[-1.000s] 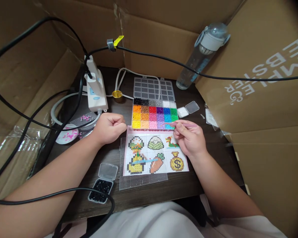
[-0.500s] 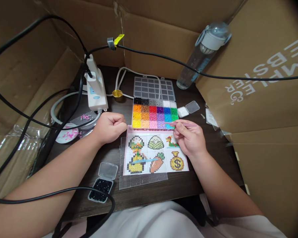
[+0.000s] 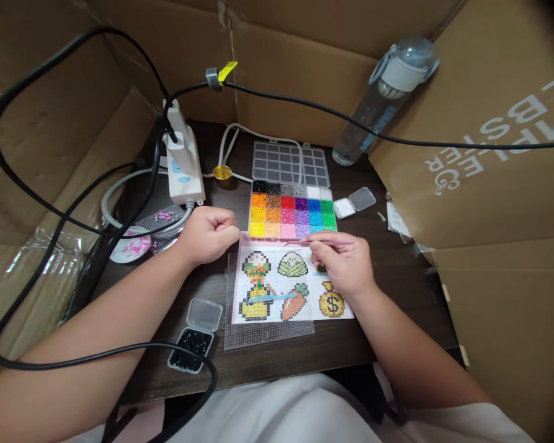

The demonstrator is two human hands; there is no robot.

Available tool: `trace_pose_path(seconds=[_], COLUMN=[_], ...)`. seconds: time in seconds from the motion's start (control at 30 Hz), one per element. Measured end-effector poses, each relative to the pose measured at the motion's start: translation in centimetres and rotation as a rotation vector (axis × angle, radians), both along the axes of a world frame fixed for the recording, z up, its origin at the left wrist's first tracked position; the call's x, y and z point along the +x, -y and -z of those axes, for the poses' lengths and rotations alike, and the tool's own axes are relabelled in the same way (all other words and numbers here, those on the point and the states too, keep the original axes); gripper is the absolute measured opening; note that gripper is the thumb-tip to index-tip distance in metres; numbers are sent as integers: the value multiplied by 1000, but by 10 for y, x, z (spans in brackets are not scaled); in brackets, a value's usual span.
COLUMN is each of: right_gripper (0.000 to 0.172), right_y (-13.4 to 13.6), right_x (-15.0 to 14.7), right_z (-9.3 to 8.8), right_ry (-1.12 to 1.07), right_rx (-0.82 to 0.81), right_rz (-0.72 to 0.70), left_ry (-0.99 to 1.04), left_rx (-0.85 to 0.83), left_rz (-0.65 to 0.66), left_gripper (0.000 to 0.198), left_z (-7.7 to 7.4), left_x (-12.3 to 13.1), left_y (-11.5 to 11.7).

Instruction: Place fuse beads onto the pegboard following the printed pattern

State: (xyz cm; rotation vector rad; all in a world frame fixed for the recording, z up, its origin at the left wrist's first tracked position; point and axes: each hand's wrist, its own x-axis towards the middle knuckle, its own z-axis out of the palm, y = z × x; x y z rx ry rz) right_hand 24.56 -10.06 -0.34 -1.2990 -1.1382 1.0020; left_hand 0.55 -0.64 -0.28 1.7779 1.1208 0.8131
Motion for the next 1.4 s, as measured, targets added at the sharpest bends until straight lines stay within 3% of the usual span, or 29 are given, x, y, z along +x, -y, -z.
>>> trace_pose_path(seconds=[0.2, 0.4, 0.67, 1.4], right_gripper=[8, 9, 8, 11], right_y=[3, 3, 2, 2], right_x=[-18, -23, -24, -26], right_z=[-3, 2, 3, 5], right_ry=[95, 125, 116, 189], right_rx=[50, 71, 46, 17], right_rz=[-153, -216, -174, -252], left_ry=[3, -21, -7, 9], left_rx=[0, 7, 18, 27], left_rz=[-5, -2, 5, 17], left_gripper=[36, 35, 34, 33], left_z=[0, 0, 0, -3], left_x=[0, 1, 1, 2], left_y=[0, -1, 0, 1])
